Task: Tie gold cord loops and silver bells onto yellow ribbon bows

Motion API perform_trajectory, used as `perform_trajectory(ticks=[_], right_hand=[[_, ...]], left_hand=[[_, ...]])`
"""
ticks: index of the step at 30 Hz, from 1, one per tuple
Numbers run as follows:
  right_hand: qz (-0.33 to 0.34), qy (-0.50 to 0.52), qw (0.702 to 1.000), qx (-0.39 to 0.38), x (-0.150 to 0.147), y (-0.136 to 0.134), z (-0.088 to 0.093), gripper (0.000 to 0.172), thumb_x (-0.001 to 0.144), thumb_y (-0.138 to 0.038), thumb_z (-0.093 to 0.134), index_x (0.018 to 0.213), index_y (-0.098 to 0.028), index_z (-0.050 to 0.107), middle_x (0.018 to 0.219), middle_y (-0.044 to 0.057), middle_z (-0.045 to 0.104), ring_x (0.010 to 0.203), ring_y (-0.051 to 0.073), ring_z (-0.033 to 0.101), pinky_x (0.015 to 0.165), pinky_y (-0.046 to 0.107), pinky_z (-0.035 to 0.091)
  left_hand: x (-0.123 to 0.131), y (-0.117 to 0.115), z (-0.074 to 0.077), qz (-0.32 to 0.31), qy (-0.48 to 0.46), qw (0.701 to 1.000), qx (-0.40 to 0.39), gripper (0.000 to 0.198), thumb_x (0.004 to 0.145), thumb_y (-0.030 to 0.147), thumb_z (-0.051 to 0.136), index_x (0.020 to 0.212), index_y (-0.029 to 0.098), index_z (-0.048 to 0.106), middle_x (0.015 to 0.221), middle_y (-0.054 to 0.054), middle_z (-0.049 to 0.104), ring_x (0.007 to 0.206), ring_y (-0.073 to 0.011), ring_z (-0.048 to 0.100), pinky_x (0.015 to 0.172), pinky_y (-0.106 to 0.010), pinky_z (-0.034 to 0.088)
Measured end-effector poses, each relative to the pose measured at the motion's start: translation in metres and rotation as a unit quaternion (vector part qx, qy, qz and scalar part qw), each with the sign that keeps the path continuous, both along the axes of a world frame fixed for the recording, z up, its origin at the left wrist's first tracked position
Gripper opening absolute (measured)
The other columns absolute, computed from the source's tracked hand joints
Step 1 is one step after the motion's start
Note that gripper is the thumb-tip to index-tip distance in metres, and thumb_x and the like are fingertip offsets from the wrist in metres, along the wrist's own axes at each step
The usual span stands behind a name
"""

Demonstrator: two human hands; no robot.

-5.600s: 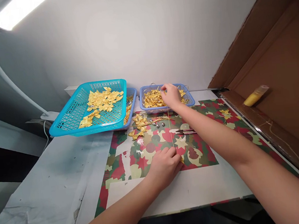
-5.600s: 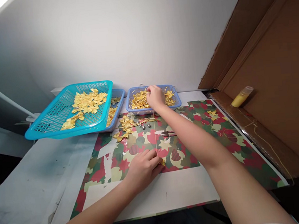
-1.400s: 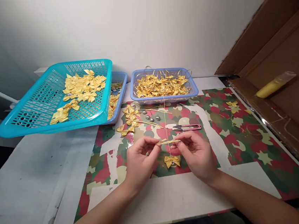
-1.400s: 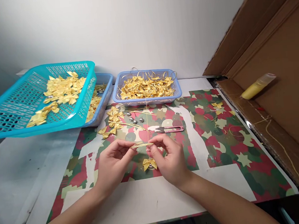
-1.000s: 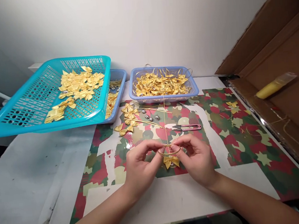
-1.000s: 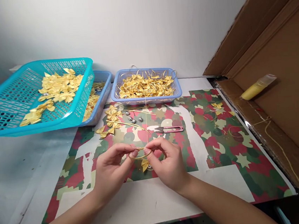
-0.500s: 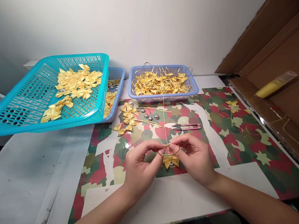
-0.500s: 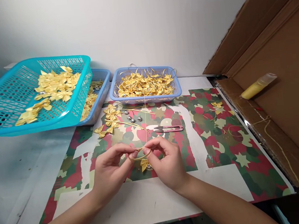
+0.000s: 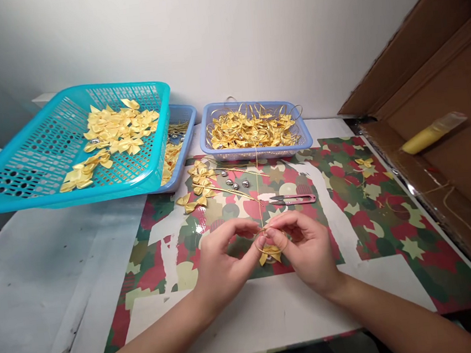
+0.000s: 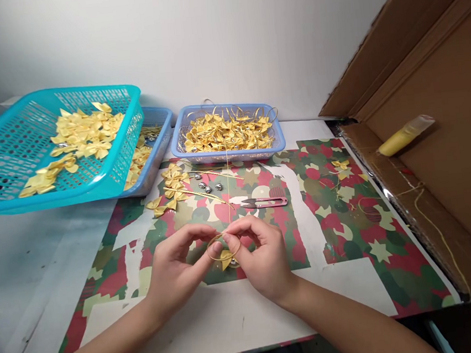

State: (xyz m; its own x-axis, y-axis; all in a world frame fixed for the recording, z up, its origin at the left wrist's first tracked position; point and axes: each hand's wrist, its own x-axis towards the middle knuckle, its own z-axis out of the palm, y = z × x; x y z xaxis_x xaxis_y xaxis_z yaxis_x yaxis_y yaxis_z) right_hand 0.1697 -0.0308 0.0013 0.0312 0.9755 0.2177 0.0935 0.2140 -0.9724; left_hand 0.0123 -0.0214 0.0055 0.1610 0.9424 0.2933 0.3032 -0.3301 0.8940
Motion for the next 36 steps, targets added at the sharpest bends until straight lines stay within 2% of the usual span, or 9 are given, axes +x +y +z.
perform_trajectory(ticks=[4, 15, 21, 28, 36], right_hand=[[0.000, -0.018, 0.999, 0.033, -0.0001, 0.0002, 0.0001, 0.009, 0.084, -0.013, 0.064, 0.083, -0.022, 0.065, 0.078, 0.001, 0.069, 0.075, 0.015, 0.067, 0.065, 0.027, 0.056], [0.005, -0.051, 0.995, 0.091, -0.0004, -0.0012, -0.0011, 0.013, 0.082, -0.008, 0.064, 0.083, -0.021, 0.063, 0.078, 0.002, 0.068, 0.074, 0.016, 0.066, 0.064, 0.029, 0.055], [0.016, -0.148, 0.981, 0.123, 0.0036, -0.0011, 0.0023, 0.016, 0.078, -0.011, 0.062, 0.092, -0.019, 0.062, 0.080, 0.004, 0.067, 0.071, 0.016, 0.064, 0.061, 0.028, 0.053], [0.041, -0.204, 0.957, 0.201, 0.0055, 0.0023, 0.0066, 0.013, 0.082, -0.009, 0.052, 0.083, -0.019, 0.061, 0.067, 0.002, 0.063, 0.061, 0.014, 0.058, 0.055, 0.027, 0.048], [0.034, -0.245, 0.951, 0.186, 0.0074, 0.0061, 0.0074, 0.015, 0.082, -0.010, 0.051, 0.073, -0.020, 0.058, 0.058, -0.001, 0.060, 0.051, 0.011, 0.048, 0.046, 0.023, 0.038]], left_hand=[[-0.0003, 0.0009, 0.0014, -0.016, 0.028, 0.999, 0.024, 0.003, 0.081, 0.020, 0.068, 0.081, 0.019, 0.065, 0.075, 0.001, 0.068, 0.068, -0.0111, 0.061, 0.061, -0.022, 0.049], [-0.0016, -0.0008, 0.0009, -0.019, 0.005, 0.999, 0.039, 0.006, 0.084, 0.017, 0.066, 0.078, 0.018, 0.066, 0.073, -0.001, 0.069, 0.067, -0.0121, 0.062, 0.063, -0.024, 0.048], [-0.0024, -0.0010, 0.0020, -0.018, -0.009, 0.998, 0.061, 0.006, 0.083, 0.015, 0.066, 0.078, 0.018, 0.066, 0.071, 0.000, 0.068, 0.066, -0.0117, 0.060, 0.063, -0.025, 0.048], [-0.0032, -0.0012, -0.0014, -0.036, 0.002, 0.998, 0.053, 0.006, 0.083, 0.017, 0.066, 0.077, 0.017, 0.065, 0.071, -0.001, 0.067, 0.066, -0.0128, 0.059, 0.061, -0.026, 0.047], [-0.0026, -0.0004, -0.0031, -0.044, 0.014, 0.998, 0.033, 0.007, 0.084, 0.018, 0.066, 0.077, 0.019, 0.065, 0.071, 0.000, 0.068, 0.068, -0.0121, 0.059, 0.062, -0.025, 0.045]])
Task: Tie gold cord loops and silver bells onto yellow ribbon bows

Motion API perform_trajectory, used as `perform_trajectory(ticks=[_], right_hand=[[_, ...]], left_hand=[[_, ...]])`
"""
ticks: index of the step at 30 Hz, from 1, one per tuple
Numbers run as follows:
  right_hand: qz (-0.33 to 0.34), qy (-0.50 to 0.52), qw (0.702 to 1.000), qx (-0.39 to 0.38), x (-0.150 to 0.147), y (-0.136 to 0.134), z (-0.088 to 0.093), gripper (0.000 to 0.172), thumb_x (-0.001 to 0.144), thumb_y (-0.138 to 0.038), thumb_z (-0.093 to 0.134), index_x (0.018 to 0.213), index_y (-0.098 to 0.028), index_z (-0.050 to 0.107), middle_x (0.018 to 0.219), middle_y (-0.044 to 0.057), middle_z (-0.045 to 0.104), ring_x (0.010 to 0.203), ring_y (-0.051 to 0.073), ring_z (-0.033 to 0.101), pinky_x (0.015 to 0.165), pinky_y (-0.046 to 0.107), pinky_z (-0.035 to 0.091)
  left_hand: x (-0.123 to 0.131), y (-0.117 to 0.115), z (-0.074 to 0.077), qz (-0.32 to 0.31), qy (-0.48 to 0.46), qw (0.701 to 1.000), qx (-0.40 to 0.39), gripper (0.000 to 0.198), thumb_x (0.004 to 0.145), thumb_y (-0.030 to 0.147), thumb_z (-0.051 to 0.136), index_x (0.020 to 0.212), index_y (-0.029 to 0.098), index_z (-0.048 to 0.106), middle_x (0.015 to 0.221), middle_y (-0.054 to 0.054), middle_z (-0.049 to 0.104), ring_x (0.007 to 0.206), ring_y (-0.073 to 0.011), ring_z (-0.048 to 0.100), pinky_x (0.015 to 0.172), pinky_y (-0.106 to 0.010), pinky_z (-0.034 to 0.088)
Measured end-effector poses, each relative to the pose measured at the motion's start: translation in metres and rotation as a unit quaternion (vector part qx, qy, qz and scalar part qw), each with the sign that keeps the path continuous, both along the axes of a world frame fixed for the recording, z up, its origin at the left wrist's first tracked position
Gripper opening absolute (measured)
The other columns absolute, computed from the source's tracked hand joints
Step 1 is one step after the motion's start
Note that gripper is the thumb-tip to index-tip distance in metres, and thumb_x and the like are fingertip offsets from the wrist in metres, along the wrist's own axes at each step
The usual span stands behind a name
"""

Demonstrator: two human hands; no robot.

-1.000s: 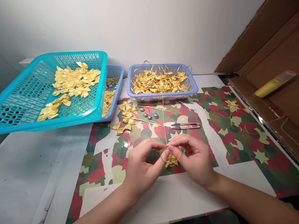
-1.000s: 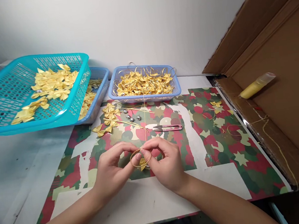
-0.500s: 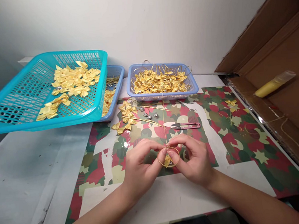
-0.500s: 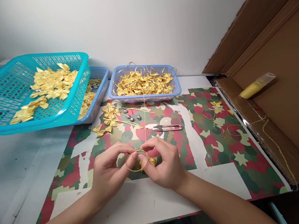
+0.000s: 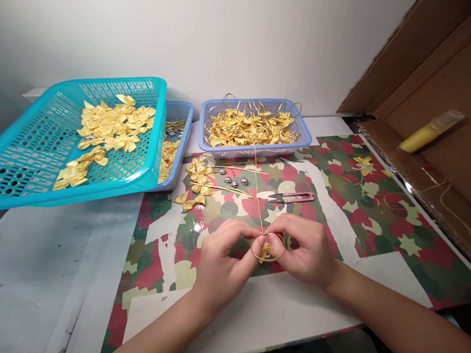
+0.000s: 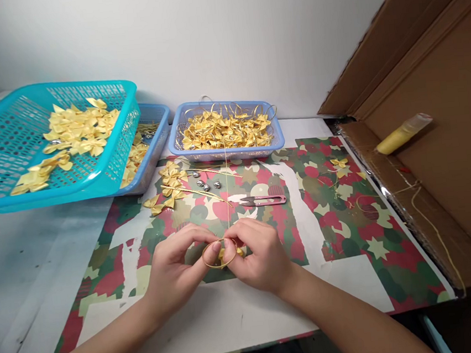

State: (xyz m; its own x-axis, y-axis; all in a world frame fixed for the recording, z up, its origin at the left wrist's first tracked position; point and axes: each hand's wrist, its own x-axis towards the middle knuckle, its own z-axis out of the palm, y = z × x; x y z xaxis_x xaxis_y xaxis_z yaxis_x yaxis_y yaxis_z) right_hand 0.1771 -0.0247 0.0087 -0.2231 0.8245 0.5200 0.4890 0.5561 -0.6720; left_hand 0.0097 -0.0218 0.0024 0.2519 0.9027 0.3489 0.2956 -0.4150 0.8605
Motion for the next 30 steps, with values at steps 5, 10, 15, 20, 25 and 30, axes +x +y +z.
perform_trajectory(ticks=[5, 10, 15, 20, 25, 30], right_hand=[[-0.003, -0.019, 1.000, -0.015, 0.001, 0.000, 0.002, 0.015, 0.081, -0.012, 0.053, 0.068, -0.019, 0.056, 0.057, -0.001, 0.059, 0.050, 0.010, 0.048, 0.046, 0.022, 0.037], [-0.010, -0.023, 0.996, -0.088, 0.008, 0.004, 0.003, 0.017, 0.078, -0.011, 0.054, 0.063, -0.019, 0.054, 0.054, -0.003, 0.056, 0.048, 0.009, 0.047, 0.046, 0.021, 0.037], [-0.026, -0.004, 0.962, -0.270, 0.018, 0.013, 0.005, 0.015, 0.074, -0.014, 0.056, 0.061, -0.018, 0.055, 0.055, -0.002, 0.056, 0.050, 0.010, 0.047, 0.045, 0.021, 0.036], [0.001, -0.029, 0.907, -0.420, 0.023, 0.014, 0.007, 0.012, 0.068, -0.011, 0.053, 0.059, -0.018, 0.054, 0.051, -0.004, 0.049, 0.047, 0.009, 0.043, 0.041, 0.019, 0.032], [0.023, -0.057, 0.895, -0.442, 0.029, 0.011, 0.012, 0.013, 0.070, -0.011, 0.051, 0.060, -0.018, 0.053, 0.052, -0.005, 0.050, 0.047, 0.009, 0.042, 0.041, 0.020, 0.029], [0.054, -0.064, 0.912, -0.401, 0.031, 0.010, 0.019, 0.017, 0.073, -0.009, 0.050, 0.060, -0.018, 0.054, 0.064, 0.000, 0.062, 0.055, 0.011, 0.051, 0.045, 0.021, 0.035]], left_hand=[[0.001, 0.001, 0.002, 0.005, 0.021, 1.000, -0.004, 0.011, 0.086, 0.021, 0.063, 0.075, 0.020, 0.064, 0.070, 0.001, 0.068, 0.067, -0.0135, 0.058, 0.061, -0.026, 0.044], [-0.005, 0.009, 0.006, -0.050, 0.181, 0.981, -0.041, 0.010, 0.081, 0.028, 0.064, 0.086, 0.020, 0.063, 0.086, -0.005, 0.067, 0.081, -0.0214, 0.057, 0.072, -0.036, 0.045], [-0.014, 0.015, 0.007, -0.099, 0.291, 0.948, -0.080, 0.021, 0.079, 0.039, 0.063, 0.090, 0.021, 0.064, 0.095, -0.006, 0.061, 0.088, -0.0250, 0.054, 0.077, -0.041, 0.042], [-0.010, 0.013, 0.005, -0.114, 0.300, 0.941, -0.104, 0.014, 0.079, 0.034, 0.064, 0.087, 0.022, 0.063, 0.093, -0.004, 0.059, 0.089, -0.0238, 0.053, 0.079, -0.040, 0.038], [-0.005, 0.012, 0.002, -0.105, 0.309, 0.940, -0.099, 0.007, 0.081, 0.026, 0.062, 0.086, 0.021, 0.062, 0.092, -0.004, 0.060, 0.088, -0.0232, 0.052, 0.076, -0.039, 0.036], [-0.003, 0.012, 0.000, -0.098, 0.304, 0.943, -0.095, 0.005, 0.079, 0.024, 0.062, 0.083, 0.021, 0.062, 0.091, -0.004, 0.061, 0.087, -0.0233, 0.052, 0.073, -0.037, 0.035]])
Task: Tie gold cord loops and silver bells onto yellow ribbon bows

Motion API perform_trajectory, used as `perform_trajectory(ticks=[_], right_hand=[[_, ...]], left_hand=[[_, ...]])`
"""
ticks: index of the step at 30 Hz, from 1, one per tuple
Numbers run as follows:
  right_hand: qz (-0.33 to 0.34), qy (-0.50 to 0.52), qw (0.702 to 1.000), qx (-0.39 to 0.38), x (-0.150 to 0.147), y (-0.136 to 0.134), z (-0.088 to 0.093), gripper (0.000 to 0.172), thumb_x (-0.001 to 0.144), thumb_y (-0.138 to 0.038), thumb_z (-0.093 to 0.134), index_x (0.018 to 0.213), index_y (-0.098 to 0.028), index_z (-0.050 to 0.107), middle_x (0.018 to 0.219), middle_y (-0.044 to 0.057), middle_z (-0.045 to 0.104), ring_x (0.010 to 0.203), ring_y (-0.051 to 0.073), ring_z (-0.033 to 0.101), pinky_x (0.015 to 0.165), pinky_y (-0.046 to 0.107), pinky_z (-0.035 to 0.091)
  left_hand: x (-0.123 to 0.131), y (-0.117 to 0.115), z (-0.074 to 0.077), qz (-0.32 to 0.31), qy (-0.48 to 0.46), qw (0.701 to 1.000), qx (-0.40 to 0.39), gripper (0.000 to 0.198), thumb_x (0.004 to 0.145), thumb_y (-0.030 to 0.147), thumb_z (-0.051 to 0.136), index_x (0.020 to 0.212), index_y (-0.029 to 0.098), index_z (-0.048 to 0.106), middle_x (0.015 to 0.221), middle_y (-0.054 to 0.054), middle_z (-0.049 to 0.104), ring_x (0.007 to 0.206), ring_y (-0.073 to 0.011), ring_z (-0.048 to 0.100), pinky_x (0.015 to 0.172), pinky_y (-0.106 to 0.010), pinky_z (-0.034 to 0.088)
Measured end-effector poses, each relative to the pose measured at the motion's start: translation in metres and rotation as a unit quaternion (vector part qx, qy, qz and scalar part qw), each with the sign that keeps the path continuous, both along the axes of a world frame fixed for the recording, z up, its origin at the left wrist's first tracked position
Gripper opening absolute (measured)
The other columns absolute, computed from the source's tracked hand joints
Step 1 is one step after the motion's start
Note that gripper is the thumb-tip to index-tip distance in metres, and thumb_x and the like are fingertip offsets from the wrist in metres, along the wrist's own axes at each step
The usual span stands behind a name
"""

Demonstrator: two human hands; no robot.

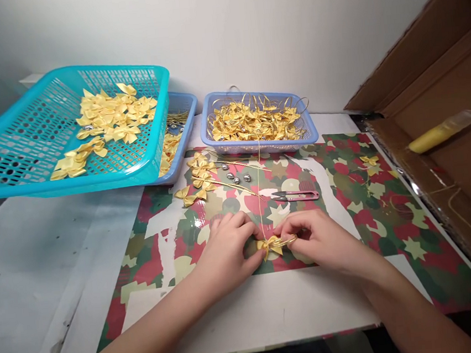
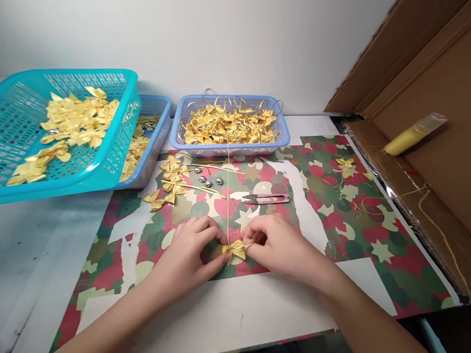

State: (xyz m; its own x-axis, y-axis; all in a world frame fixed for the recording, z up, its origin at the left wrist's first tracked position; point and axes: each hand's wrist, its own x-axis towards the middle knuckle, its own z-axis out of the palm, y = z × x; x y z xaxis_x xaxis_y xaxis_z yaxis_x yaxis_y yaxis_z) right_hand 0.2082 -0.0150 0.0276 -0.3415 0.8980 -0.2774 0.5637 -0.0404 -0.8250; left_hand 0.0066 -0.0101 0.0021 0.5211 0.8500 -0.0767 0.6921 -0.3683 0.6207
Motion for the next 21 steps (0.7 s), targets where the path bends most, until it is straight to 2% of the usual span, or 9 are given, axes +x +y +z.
perform_trajectory(ticks=[8, 15, 18, 21], right_hand=[[0.021, -0.018, 0.996, 0.081, -0.010, -0.007, -0.006, 0.019, 0.076, -0.006, 0.054, 0.063, -0.018, 0.060, 0.068, 0.001, 0.065, 0.060, 0.013, 0.056, 0.049, 0.022, 0.042], [-0.003, 0.029, 0.992, 0.125, -0.015, -0.006, -0.007, 0.017, 0.082, -0.009, 0.055, 0.069, -0.018, 0.062, 0.077, 0.003, 0.067, 0.067, 0.014, 0.060, 0.053, 0.023, 0.045], [-0.006, 0.055, 0.986, 0.155, -0.016, -0.006, -0.005, 0.016, 0.083, -0.010, 0.055, 0.070, -0.019, 0.061, 0.079, 0.004, 0.067, 0.073, 0.016, 0.062, 0.059, 0.025, 0.049], [-0.008, 0.064, 0.981, 0.183, -0.017, -0.007, -0.004, 0.017, 0.083, -0.010, 0.054, 0.070, -0.019, 0.060, 0.078, 0.004, 0.067, 0.073, 0.016, 0.063, 0.061, 0.027, 0.051]], left_hand=[[0.001, -0.002, -0.002, 0.014, -0.068, 0.998, 0.009, 0.006, 0.076, 0.016, 0.061, 0.075, 0.021, 0.057, 0.077, 0.000, 0.064, 0.077, -0.0196, 0.054, 0.068, -0.033, 0.038], [0.002, -0.002, 0.001, 0.061, -0.203, 0.975, -0.060, 0.005, 0.082, 0.021, 0.060, 0.080, 0.019, 0.057, 0.064, 0.004, 0.057, 0.055, -0.0095, 0.050, 0.048, -0.020, 0.037], [0.002, -0.002, 0.003, 0.077, -0.236, 0.966, -0.073, 0.007, 0.082, 0.024, 0.063, 0.084, 0.018, 0.060, 0.058, 0.006, 0.051, 0.052, -0.0081, 0.047, 0.046, -0.018, 0.037], [0.003, -0.002, 0.005, 0.094, -0.256, 0.959, -0.081, 0.009, 0.080, 0.025, 0.066, 0.079, 0.017, 0.061, 0.057, 0.005, 0.052, 0.052, -0.0080, 0.048, 0.045, -0.017, 0.038]])
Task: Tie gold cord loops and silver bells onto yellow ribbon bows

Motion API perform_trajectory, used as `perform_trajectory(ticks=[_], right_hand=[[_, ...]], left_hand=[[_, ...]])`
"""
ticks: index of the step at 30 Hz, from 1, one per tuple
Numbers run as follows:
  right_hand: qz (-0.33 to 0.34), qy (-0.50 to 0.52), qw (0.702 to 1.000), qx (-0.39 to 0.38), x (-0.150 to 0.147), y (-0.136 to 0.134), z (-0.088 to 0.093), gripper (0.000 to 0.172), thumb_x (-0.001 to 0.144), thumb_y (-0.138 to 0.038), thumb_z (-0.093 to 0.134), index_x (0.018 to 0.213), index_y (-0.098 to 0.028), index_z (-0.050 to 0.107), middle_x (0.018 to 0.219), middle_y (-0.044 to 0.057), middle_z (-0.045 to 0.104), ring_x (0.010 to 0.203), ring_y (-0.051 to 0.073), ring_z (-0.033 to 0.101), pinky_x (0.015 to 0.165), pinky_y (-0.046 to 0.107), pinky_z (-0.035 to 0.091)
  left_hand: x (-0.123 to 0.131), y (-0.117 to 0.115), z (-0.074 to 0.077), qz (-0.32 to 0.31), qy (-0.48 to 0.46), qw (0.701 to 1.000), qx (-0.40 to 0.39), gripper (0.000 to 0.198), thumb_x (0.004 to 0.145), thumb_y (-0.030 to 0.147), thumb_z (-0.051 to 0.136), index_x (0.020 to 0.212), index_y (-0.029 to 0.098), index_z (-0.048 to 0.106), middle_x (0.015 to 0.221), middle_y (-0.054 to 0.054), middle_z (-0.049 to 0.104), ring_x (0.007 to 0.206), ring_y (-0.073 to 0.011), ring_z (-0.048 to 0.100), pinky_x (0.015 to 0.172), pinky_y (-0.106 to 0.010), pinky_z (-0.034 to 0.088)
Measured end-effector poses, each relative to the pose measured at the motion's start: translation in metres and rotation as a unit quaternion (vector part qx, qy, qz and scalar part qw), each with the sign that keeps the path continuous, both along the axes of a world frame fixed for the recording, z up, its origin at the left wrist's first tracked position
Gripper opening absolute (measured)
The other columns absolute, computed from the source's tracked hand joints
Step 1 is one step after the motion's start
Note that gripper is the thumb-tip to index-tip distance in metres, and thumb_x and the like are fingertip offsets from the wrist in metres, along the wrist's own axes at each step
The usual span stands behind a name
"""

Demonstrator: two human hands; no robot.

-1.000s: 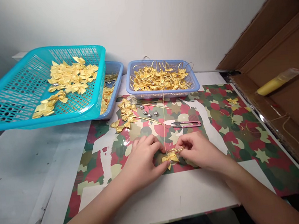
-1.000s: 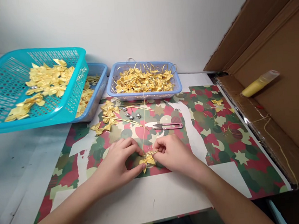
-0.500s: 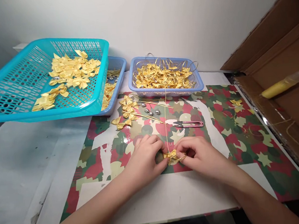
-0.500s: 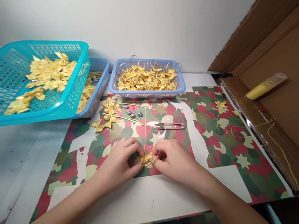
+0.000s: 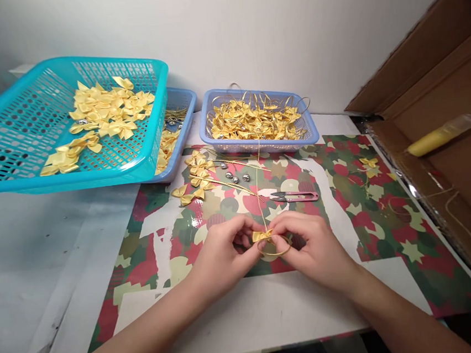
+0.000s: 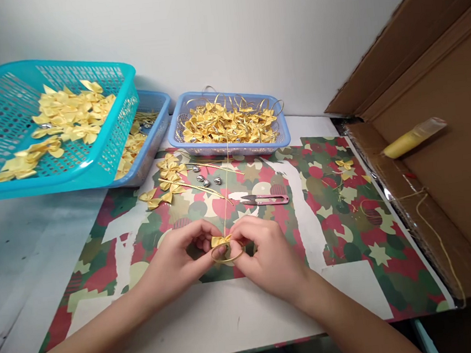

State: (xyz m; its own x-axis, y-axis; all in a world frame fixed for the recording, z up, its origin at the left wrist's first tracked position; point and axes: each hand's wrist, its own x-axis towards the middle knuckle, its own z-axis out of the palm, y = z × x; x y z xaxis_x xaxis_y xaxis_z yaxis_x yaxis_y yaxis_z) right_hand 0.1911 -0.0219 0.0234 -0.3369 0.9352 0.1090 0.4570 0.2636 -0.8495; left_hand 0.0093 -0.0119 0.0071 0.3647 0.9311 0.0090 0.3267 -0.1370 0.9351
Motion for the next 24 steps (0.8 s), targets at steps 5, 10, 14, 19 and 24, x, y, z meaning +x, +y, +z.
perform_trajectory(ticks=[5, 10, 14, 19, 24], right_hand=[[-0.013, 0.007, 0.999, 0.040, -0.0021, -0.0020, 0.0001, 0.017, 0.082, -0.009, 0.053, 0.070, -0.019, 0.059, 0.077, 0.004, 0.066, 0.071, 0.015, 0.063, 0.059, 0.025, 0.051], [-0.024, 0.005, 0.997, 0.067, -0.0045, -0.0037, -0.0004, 0.018, 0.081, -0.008, 0.052, 0.069, -0.019, 0.058, 0.076, 0.004, 0.064, 0.070, 0.015, 0.062, 0.058, 0.025, 0.050], [-0.028, 0.001, 0.996, 0.085, -0.0057, -0.0044, -0.0019, 0.017, 0.080, -0.007, 0.052, 0.069, -0.020, 0.056, 0.075, 0.004, 0.065, 0.070, 0.015, 0.063, 0.058, 0.025, 0.050], [-0.032, -0.001, 0.994, 0.103, -0.0065, -0.0048, -0.0030, 0.017, 0.079, -0.006, 0.053, 0.070, -0.019, 0.056, 0.077, 0.004, 0.065, 0.071, 0.015, 0.064, 0.059, 0.024, 0.051], [-0.032, -0.003, 0.993, 0.116, -0.0073, -0.0050, -0.0027, 0.017, 0.079, -0.005, 0.054, 0.069, -0.019, 0.056, 0.076, 0.004, 0.066, 0.071, 0.014, 0.064, 0.060, 0.023, 0.051]], left_hand=[[0.0001, -0.0013, 0.0013, 0.015, -0.033, 0.999, -0.007, 0.010, 0.078, 0.025, 0.069, 0.078, 0.017, 0.062, 0.060, 0.003, 0.057, 0.054, -0.0093, 0.052, 0.047, -0.019, 0.042], [0.0012, -0.0031, 0.0004, 0.035, -0.039, 0.998, -0.017, 0.016, 0.077, 0.027, 0.070, 0.073, 0.018, 0.058, 0.062, 0.002, 0.058, 0.056, -0.0098, 0.053, 0.050, -0.020, 0.043], [0.0014, -0.0029, 0.0002, 0.036, -0.024, 0.998, -0.036, 0.024, 0.077, 0.032, 0.070, 0.068, 0.017, 0.053, 0.058, 0.004, 0.054, 0.051, -0.0081, 0.048, 0.044, -0.018, 0.038], [-0.0003, -0.0031, 0.0016, 0.000, 0.018, 1.000, 0.004, 0.021, 0.083, 0.033, 0.063, 0.070, 0.017, 0.058, 0.058, 0.002, 0.057, 0.052, -0.0096, 0.050, 0.047, -0.020, 0.039], [-0.0024, -0.0036, 0.0005, -0.028, 0.088, 0.990, 0.105, 0.024, 0.089, 0.031, 0.054, 0.069, 0.018, 0.055, 0.057, 0.002, 0.054, 0.052, -0.0109, 0.047, 0.049, -0.023, 0.035]])
